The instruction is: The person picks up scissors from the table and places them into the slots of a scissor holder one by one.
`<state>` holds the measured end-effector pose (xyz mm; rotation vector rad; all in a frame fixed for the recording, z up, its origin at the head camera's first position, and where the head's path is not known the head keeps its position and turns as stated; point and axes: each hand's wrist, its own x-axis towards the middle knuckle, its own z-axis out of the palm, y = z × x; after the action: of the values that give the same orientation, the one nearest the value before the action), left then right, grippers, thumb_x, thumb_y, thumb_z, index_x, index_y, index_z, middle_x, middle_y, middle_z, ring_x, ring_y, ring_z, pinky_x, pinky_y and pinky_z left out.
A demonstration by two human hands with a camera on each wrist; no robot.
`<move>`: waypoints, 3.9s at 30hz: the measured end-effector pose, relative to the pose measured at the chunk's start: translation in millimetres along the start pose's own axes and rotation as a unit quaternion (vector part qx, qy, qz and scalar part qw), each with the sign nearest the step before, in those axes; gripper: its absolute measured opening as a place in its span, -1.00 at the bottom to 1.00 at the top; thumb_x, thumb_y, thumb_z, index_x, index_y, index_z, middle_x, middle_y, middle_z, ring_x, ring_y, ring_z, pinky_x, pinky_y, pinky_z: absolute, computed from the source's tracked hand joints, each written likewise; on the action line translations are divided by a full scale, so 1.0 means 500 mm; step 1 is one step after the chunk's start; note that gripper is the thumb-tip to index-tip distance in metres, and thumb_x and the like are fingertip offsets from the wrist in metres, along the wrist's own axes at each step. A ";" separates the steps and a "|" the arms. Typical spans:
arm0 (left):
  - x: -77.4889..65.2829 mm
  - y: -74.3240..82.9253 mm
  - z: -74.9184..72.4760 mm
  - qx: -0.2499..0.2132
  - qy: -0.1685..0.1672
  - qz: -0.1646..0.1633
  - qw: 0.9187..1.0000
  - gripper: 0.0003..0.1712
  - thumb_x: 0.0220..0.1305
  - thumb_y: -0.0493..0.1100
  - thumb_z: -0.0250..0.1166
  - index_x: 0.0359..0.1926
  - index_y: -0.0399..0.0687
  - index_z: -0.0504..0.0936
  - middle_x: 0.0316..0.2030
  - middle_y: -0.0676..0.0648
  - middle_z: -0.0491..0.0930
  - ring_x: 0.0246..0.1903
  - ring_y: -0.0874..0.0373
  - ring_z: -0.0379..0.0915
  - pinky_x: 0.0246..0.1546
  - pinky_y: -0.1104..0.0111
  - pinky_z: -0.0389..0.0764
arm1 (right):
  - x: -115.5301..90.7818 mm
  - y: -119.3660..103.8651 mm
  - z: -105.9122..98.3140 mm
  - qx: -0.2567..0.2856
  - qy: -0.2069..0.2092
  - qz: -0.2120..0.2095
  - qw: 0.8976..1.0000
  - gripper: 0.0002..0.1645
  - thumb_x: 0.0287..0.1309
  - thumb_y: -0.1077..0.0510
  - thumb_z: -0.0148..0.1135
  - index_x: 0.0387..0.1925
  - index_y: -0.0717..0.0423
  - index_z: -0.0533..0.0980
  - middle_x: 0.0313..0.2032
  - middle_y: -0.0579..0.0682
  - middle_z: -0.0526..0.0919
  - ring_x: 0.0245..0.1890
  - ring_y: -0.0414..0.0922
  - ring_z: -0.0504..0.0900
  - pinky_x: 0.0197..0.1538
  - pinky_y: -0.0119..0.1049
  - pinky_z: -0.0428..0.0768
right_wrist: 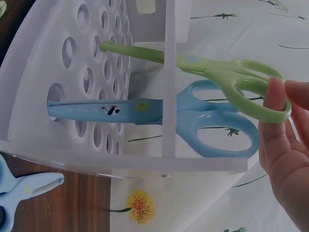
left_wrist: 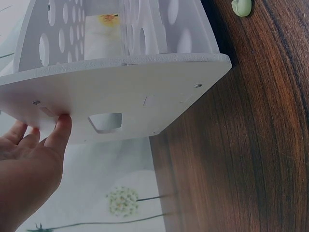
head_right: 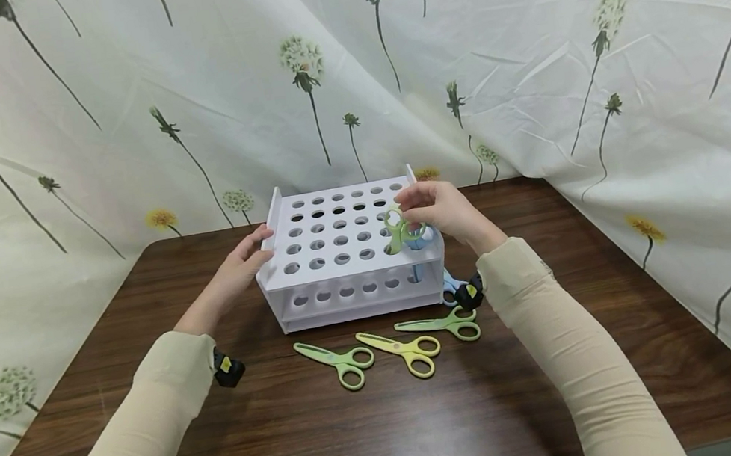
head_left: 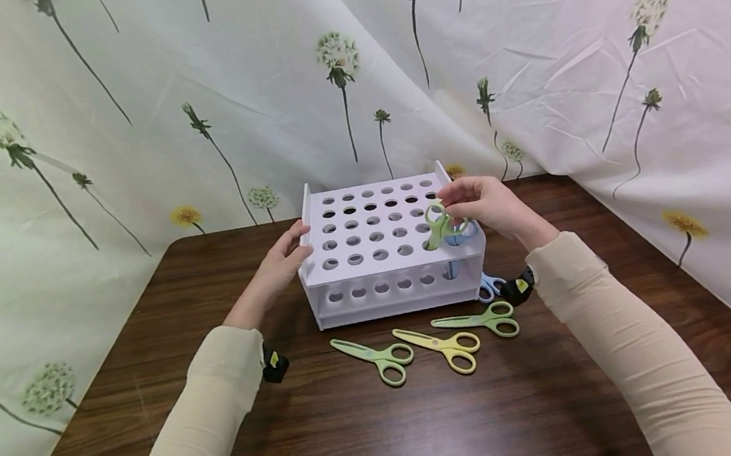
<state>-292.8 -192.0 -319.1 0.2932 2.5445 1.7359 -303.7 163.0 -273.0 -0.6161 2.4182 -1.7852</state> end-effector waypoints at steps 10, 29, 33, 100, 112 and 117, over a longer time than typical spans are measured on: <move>-0.007 -0.014 0.001 -0.003 0.004 0.048 0.999 -0.45 0.33 -0.10 0.03 0.27 -0.25 0.22 0.40 -0.04 -0.08 0.29 -0.01 -0.03 0.21 0.20 0.14 | 0.003 0.002 0.006 0.044 -0.010 0.013 0.999 -0.63 0.14 0.43 0.11 -0.01 0.51 0.36 -0.21 0.06 0.56 -0.32 -0.19 0.55 -0.22 -0.33 0.56; 0.001 -0.009 0.001 -0.006 0.002 0.012 1.000 -0.47 0.37 -0.21 -0.02 0.31 -0.25 0.16 0.41 -0.01 -0.13 0.30 -0.01 -0.06 0.22 0.14 0.10 | 0.008 -0.007 0.020 0.036 -0.032 0.015 0.999 -0.70 0.17 0.38 0.11 -0.06 0.46 0.40 -0.17 0.16 0.56 -0.27 -0.11 0.55 -0.24 -0.28 0.57; 0.001 -0.008 0.001 -0.003 0.000 0.010 1.000 -0.47 0.36 -0.22 -0.02 0.31 -0.25 0.17 0.41 -0.02 -0.13 0.29 -0.01 -0.06 0.22 0.14 0.11 | 0.009 -0.009 0.023 0.014 -0.028 0.016 0.999 -0.71 0.16 0.38 0.12 -0.08 0.46 0.41 -0.16 0.20 0.56 -0.30 -0.13 0.55 -0.25 -0.31 0.57; 0.000 -0.005 0.000 -0.003 0.002 0.007 1.000 -0.47 0.37 -0.22 -0.03 0.32 -0.28 0.16 0.41 -0.05 -0.12 0.32 -0.01 -0.11 0.24 0.14 0.07 | -0.015 -0.016 0.012 -0.016 -0.001 0.013 1.000 -0.77 0.22 0.36 0.00 -0.12 0.38 0.47 -0.09 0.26 0.53 -0.17 -0.03 0.57 -0.05 -0.13 0.52; 0.002 -0.009 -0.001 0.002 0.003 0.016 1.000 -0.47 0.37 -0.23 -0.03 0.32 -0.28 0.15 0.41 -0.05 -0.12 0.32 -0.02 -0.11 0.24 0.14 0.08 | -0.030 -0.009 -0.006 0.010 0.012 -0.017 1.000 -0.76 0.21 0.34 0.07 -0.10 0.39 0.47 -0.12 0.30 0.53 -0.20 -0.05 0.58 -0.11 -0.16 0.55; 0.005 -0.008 -0.001 0.004 0.005 0.017 1.000 -0.47 0.37 -0.22 -0.02 0.31 -0.26 0.17 0.41 -0.04 -0.11 0.32 0.00 -0.10 0.24 0.15 0.08 | -0.038 -0.011 -0.015 0.018 0.026 -0.026 0.999 -0.78 0.18 0.36 0.09 -0.13 0.39 0.48 -0.19 0.19 0.56 -0.24 -0.07 0.59 -0.12 -0.11 0.55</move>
<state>-295.8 -193.5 -322.3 0.3304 2.5696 1.7423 -286.9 175.0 -268.7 -0.6432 2.4181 -1.8850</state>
